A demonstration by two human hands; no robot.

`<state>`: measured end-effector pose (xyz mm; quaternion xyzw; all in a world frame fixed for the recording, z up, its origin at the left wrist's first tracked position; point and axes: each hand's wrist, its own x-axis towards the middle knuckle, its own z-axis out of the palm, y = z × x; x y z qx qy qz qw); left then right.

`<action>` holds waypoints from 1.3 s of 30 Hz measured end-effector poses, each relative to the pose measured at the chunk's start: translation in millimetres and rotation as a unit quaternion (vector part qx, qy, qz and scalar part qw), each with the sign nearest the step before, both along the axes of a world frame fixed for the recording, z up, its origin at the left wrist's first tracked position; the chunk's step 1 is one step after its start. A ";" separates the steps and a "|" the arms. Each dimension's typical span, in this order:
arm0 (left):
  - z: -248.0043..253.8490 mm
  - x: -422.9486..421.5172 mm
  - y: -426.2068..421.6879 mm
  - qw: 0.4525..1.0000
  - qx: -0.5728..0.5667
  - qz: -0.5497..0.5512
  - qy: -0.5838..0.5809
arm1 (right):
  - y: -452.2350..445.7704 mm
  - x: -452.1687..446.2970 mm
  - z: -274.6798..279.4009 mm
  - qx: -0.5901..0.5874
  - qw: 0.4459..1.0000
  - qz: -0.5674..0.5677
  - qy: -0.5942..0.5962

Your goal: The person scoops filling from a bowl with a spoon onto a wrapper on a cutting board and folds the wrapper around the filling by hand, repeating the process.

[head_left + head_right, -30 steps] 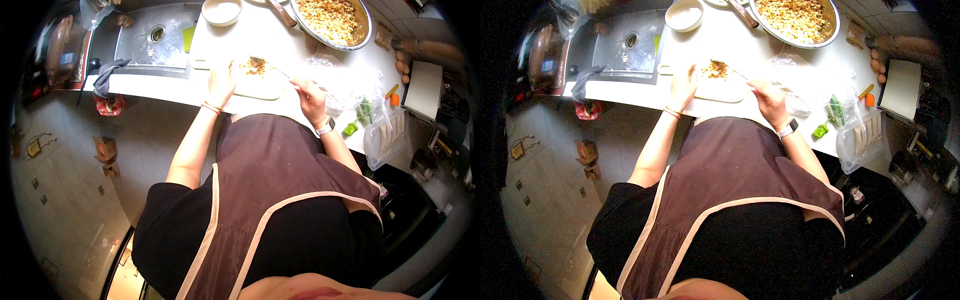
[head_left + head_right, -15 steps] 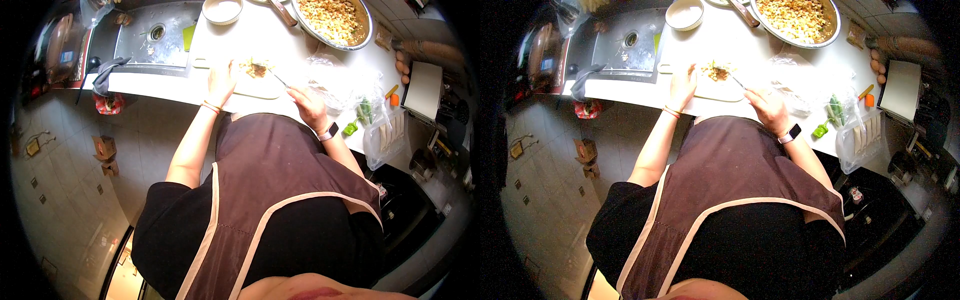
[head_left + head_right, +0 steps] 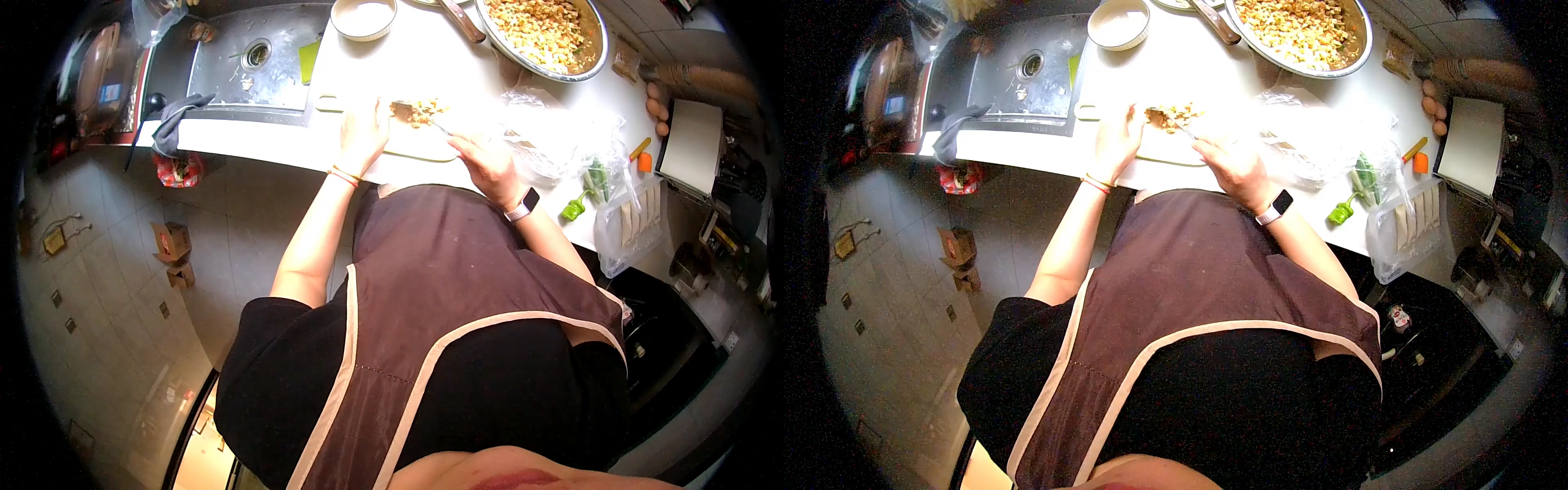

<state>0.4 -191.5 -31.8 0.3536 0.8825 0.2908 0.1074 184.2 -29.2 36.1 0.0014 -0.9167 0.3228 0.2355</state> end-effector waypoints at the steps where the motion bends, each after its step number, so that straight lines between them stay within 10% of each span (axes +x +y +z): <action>1: -1.1 0.4 -0.2 1.000 0.000 0.000 0.000 | -0.6 -0.6 0.3 0.011 1.000 0.015 0.001; 39: -6.8 4.8 1.4 0.996 0.067 -0.011 -0.051 | 11.1 18.5 17.4 -0.042 0.999 0.024 -0.023</action>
